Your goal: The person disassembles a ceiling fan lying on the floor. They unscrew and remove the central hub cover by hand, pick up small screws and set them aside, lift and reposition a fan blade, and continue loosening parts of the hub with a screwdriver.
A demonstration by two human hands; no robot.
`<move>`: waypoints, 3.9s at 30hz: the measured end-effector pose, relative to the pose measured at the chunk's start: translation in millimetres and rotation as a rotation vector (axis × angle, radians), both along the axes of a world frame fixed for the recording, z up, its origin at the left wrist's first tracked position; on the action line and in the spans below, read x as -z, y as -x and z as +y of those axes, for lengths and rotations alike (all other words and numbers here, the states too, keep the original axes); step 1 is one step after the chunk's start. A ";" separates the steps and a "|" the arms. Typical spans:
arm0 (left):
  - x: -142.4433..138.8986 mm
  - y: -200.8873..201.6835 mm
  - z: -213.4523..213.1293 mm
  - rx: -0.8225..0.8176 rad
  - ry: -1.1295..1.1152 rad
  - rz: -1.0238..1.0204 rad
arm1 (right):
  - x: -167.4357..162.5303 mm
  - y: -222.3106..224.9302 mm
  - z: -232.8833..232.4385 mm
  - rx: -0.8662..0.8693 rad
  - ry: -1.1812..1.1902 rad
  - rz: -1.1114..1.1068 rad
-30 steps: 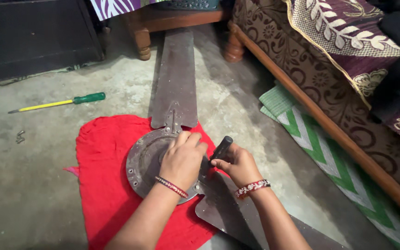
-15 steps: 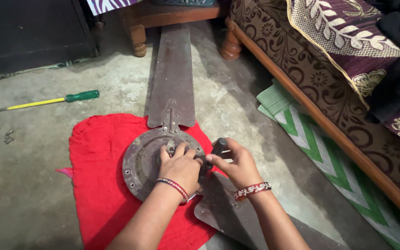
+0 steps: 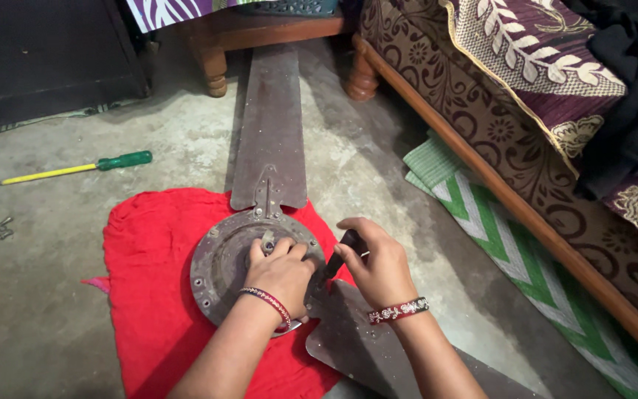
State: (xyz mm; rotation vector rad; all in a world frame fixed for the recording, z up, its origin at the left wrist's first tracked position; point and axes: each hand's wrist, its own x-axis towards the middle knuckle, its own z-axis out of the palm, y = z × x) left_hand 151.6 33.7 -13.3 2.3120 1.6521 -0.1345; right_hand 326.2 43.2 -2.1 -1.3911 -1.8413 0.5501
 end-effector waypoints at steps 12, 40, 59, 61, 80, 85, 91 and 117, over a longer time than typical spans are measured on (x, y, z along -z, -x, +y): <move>-1.7 -0.7 -1.2 0.002 0.022 0.022 | -27.5 -10.4 -3.7 -0.354 -0.028 -0.193; 55.5 -5.8 20.2 0.016 -0.207 -0.006 | -11.7 36.4 51.2 -0.247 0.326 -1.041; 78.0 -4.9 27.7 -0.003 -0.329 -0.073 | -9.5 16.8 24.4 -0.451 0.154 -0.884; 74.6 -5.6 27.3 -0.012 -0.186 -0.011 | -0.5 16.5 26.8 -0.349 0.126 -0.723; 23.0 -7.1 11.1 -0.015 -0.064 0.017 | 27.5 -17.3 43.2 -0.003 0.450 -0.632; 14.0 -6.7 9.8 -0.016 -0.002 0.042 | 35.5 -21.2 45.2 -0.089 0.430 -0.638; 9.3 -6.6 10.2 -0.020 0.037 0.052 | 13.5 -25.5 26.3 0.045 0.470 -0.470; 44.8 -8.6 19.1 -0.037 -0.218 -0.038 | 8.0 4.2 33.5 -0.015 0.393 -0.798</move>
